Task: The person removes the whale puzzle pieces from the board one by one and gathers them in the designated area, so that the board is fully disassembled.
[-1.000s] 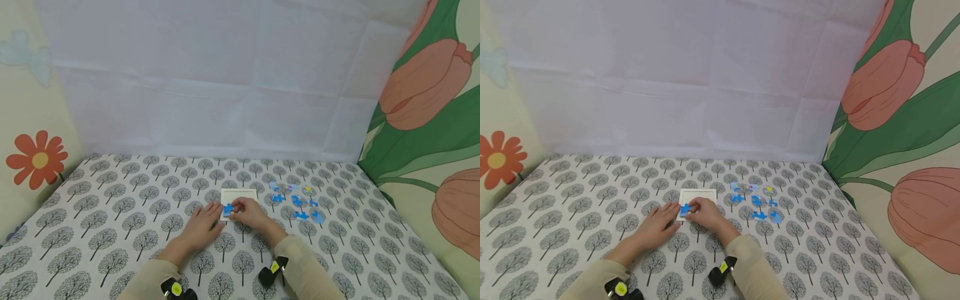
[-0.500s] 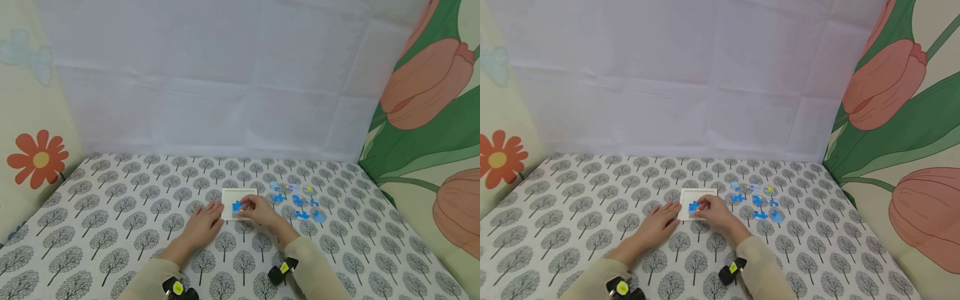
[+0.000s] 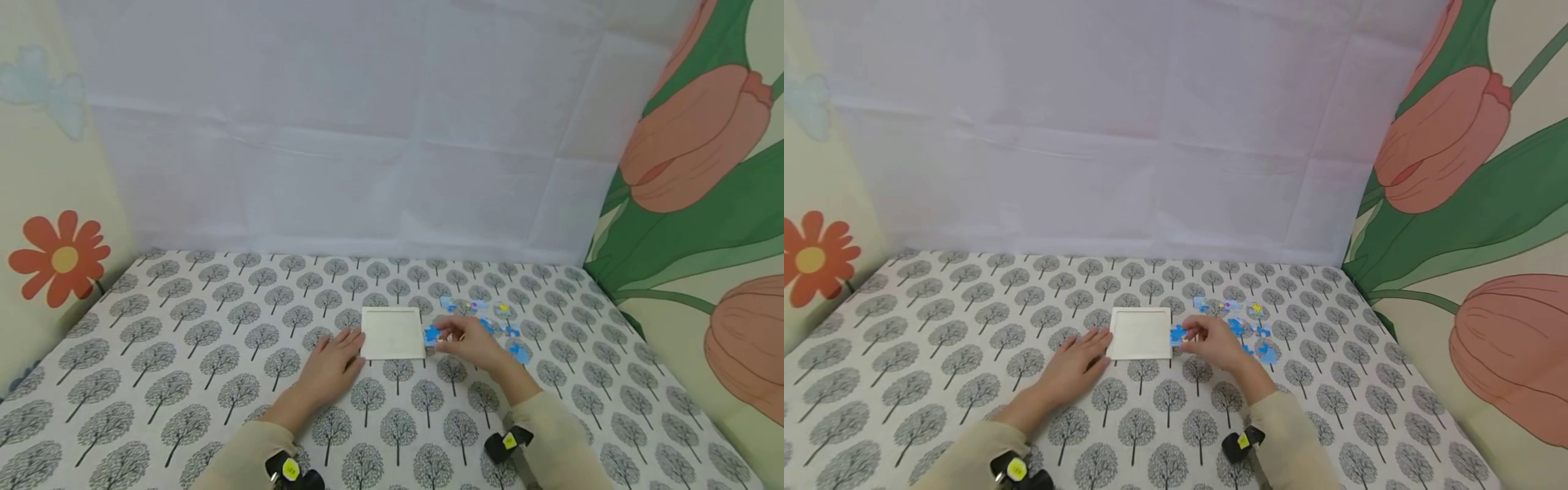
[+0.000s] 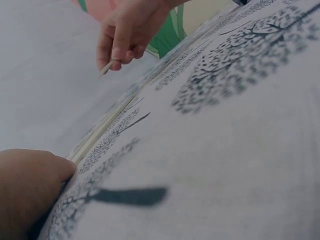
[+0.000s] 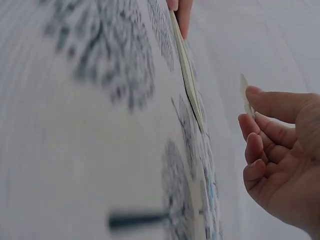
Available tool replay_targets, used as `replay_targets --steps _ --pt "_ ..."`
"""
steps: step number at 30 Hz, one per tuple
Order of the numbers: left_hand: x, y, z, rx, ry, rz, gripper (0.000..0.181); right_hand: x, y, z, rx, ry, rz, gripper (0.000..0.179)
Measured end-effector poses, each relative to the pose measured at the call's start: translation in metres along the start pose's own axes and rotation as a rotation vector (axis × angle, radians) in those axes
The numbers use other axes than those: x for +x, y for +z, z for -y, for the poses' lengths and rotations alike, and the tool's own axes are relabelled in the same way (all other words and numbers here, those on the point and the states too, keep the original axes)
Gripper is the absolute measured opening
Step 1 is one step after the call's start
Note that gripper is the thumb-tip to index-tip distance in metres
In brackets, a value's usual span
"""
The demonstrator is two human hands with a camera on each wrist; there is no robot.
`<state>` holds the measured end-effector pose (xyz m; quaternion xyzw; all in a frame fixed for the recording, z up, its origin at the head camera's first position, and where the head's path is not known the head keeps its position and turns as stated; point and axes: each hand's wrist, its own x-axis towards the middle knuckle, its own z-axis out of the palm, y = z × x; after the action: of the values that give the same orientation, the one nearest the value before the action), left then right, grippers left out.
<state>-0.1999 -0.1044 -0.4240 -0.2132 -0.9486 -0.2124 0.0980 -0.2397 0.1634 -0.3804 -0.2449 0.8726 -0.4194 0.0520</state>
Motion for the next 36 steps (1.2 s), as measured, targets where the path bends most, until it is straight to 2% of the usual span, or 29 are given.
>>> replay_targets --steps 7,16,24,30,36 --pt "-0.001 -0.002 -0.002 -0.016 -0.012 -0.015 0.045 -0.012 -0.019 -0.014 -0.02 -0.033 -0.042 0.03" --pt "0.0 -0.001 -0.001 -0.032 -0.027 -0.025 0.045 -0.02 -0.031 -0.024 -0.034 0.042 -0.063 0.029" --pt "0.0 0.0 -0.001 -0.042 -0.03 -0.025 0.045 -0.023 -0.031 -0.039 -0.014 0.091 -0.063 0.027" --pt "0.0 0.001 0.0 -0.054 -0.039 -0.035 0.045 -0.024 -0.028 -0.044 -0.024 0.106 -0.032 0.027" --pt "0.0 0.001 0.0 -0.064 -0.044 -0.039 0.046 -0.022 -0.022 -0.047 -0.036 0.127 -0.05 0.027"
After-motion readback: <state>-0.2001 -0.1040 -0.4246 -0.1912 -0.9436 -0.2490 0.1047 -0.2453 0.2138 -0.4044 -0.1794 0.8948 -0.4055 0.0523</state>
